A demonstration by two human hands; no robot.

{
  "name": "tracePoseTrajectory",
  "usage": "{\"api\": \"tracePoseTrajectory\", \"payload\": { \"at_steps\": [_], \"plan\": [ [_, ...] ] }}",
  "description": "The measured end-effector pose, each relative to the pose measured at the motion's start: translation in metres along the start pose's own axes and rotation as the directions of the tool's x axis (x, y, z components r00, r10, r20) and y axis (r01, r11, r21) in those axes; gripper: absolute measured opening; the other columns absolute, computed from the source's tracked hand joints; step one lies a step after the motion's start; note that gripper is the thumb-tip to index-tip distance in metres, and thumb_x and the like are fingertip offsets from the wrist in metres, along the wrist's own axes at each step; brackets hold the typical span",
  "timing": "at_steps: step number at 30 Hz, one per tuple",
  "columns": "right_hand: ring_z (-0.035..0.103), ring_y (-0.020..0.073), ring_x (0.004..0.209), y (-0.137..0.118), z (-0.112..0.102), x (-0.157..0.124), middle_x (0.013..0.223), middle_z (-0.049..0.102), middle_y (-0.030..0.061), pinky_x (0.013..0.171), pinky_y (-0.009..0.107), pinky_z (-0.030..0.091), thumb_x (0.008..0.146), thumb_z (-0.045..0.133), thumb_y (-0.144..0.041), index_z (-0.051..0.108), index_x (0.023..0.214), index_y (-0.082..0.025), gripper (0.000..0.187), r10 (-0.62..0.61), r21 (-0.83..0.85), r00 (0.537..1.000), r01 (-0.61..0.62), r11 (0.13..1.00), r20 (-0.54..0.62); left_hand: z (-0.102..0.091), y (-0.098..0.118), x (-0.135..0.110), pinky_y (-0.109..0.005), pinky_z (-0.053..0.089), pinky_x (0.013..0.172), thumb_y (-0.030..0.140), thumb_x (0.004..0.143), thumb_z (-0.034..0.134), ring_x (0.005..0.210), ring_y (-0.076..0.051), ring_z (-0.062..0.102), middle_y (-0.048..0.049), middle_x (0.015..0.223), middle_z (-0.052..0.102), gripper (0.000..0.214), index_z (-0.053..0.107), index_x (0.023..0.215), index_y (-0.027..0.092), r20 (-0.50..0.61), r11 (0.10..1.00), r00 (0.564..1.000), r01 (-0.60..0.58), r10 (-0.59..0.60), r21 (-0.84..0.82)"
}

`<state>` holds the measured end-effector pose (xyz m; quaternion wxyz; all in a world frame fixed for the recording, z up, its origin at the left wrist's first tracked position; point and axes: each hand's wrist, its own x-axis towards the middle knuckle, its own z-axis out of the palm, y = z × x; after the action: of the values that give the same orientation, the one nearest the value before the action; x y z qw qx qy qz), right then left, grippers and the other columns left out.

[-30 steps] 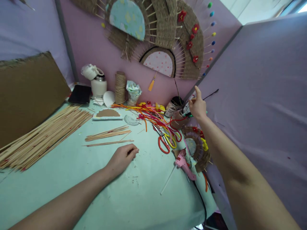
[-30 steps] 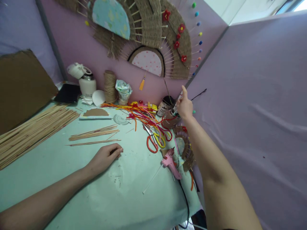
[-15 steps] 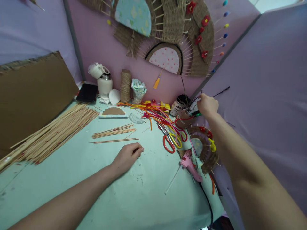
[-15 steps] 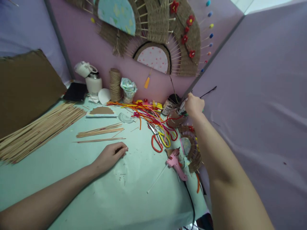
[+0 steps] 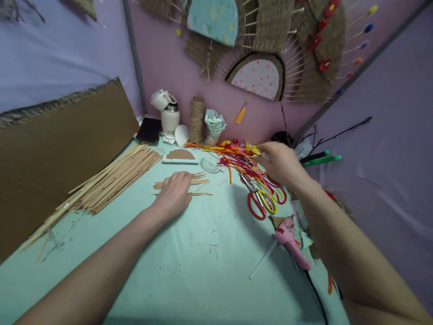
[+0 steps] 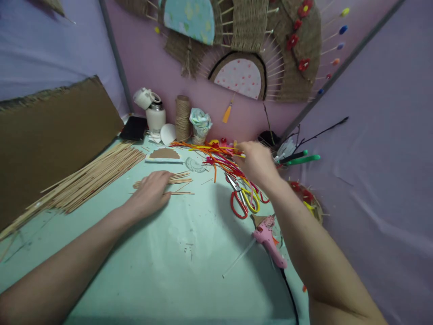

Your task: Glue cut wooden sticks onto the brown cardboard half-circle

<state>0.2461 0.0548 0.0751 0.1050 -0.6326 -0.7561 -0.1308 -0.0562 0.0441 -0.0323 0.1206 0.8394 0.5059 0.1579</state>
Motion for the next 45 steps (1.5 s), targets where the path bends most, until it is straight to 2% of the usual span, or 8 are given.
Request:
{"api": "tracePoseTrajectory", "payload": {
  "at_steps": [5,9,13,21,30,36,40,45],
  "plan": [
    [0.058,0.0244,0.103,-0.056,0.057,-0.010,0.108,0.068,0.0127,0.087,0.032,0.042,0.088,0.057,-0.016,0.068,0.107,-0.015,0.021,-0.320,0.122,0.875,0.296,0.947,0.364,-0.012,-0.025,0.003,-0.045,0.039,0.100,0.010,0.079,0.045,0.119,-0.031,0.050,-0.0162,0.122,0.058,0.046,0.055,0.123,0.013,0.143,0.974,0.981,0.097,-0.127,0.203],
    [0.057,0.0247,0.099,-0.064,0.094,-0.002,0.104,0.066,0.0160,0.084,0.032,0.041,0.094,0.044,-0.012,0.066,0.099,-0.011,0.023,-0.377,-0.001,0.813,0.421,0.907,0.443,-0.010,-0.027,0.007,-0.043,0.042,0.092,0.003,0.081,0.038,0.108,-0.030,0.054,-0.0166,0.110,0.060,0.038,0.062,0.108,0.013,0.182,0.950,0.972,0.088,-0.148,0.300],
    [0.055,0.0237,0.099,-0.058,0.102,0.009,0.105,0.065,0.0158,0.083,0.031,0.039,0.093,0.045,-0.012,0.063,0.098,-0.011,0.019,-0.460,0.025,0.756,0.508,0.861,0.465,-0.014,-0.024,0.008,-0.041,0.044,0.083,0.000,0.084,0.031,0.104,-0.031,0.055,-0.0187,0.106,0.060,0.039,0.062,0.105,0.010,0.245,0.920,0.950,0.089,-0.194,0.381],
    [0.057,0.0202,0.082,-0.074,0.097,0.006,0.091,0.066,0.0093,0.070,0.028,0.037,0.094,0.038,-0.017,0.057,0.106,-0.016,0.022,-0.349,0.200,0.854,0.292,0.935,0.386,-0.022,-0.027,0.004,-0.039,0.046,0.077,0.008,0.088,0.033,0.095,-0.030,0.061,-0.0189,0.107,0.062,0.034,0.060,0.108,0.011,0.270,0.923,0.907,0.239,-0.322,0.301],
    [0.058,0.0237,0.108,-0.114,0.111,0.017,0.115,0.064,0.0141,0.087,0.031,0.041,0.096,0.051,-0.024,0.051,0.124,-0.016,0.030,-0.381,0.352,0.870,0.267,0.897,0.312,-0.031,-0.029,0.010,-0.039,0.045,0.069,0.018,0.091,0.030,0.089,-0.032,0.065,-0.0181,0.105,0.065,0.032,0.058,0.106,0.015,0.057,0.866,0.876,0.460,-0.478,0.196],
    [0.058,0.0213,0.097,-0.134,0.128,0.041,0.103,0.063,0.0130,0.083,0.030,0.041,0.100,0.044,-0.027,0.056,0.099,-0.015,0.017,-0.386,0.321,0.844,0.273,0.907,0.372,-0.029,-0.027,0.009,-0.036,0.046,0.072,0.016,0.091,0.033,0.090,-0.029,0.065,-0.0161,0.105,0.065,0.028,0.058,0.104,0.016,0.012,0.866,0.882,0.461,-0.472,0.193],
    [0.058,0.0204,0.087,-0.119,0.123,0.037,0.100,0.064,0.0114,0.077,0.029,0.041,0.099,0.035,-0.021,0.052,0.103,-0.017,0.018,-0.363,0.327,0.843,0.241,0.914,0.396,-0.028,-0.027,0.009,-0.036,0.045,0.068,0.017,0.092,0.031,0.089,-0.030,0.065,-0.0150,0.105,0.065,0.028,0.057,0.103,0.017,0.029,0.874,0.888,0.445,-0.459,0.197],
    [0.061,0.0230,0.079,-0.070,0.111,0.036,0.098,0.069,0.0111,0.067,0.029,0.039,0.093,0.038,-0.019,0.046,0.120,-0.017,0.028,-0.039,0.123,0.905,-0.015,0.992,0.424,-0.027,-0.025,0.009,-0.036,0.044,0.070,0.017,0.091,0.032,0.089,-0.031,0.065,-0.0145,0.103,0.066,0.027,0.057,0.103,0.018,0.065,0.878,0.882,0.454,-0.467,0.149]
  ]
}}
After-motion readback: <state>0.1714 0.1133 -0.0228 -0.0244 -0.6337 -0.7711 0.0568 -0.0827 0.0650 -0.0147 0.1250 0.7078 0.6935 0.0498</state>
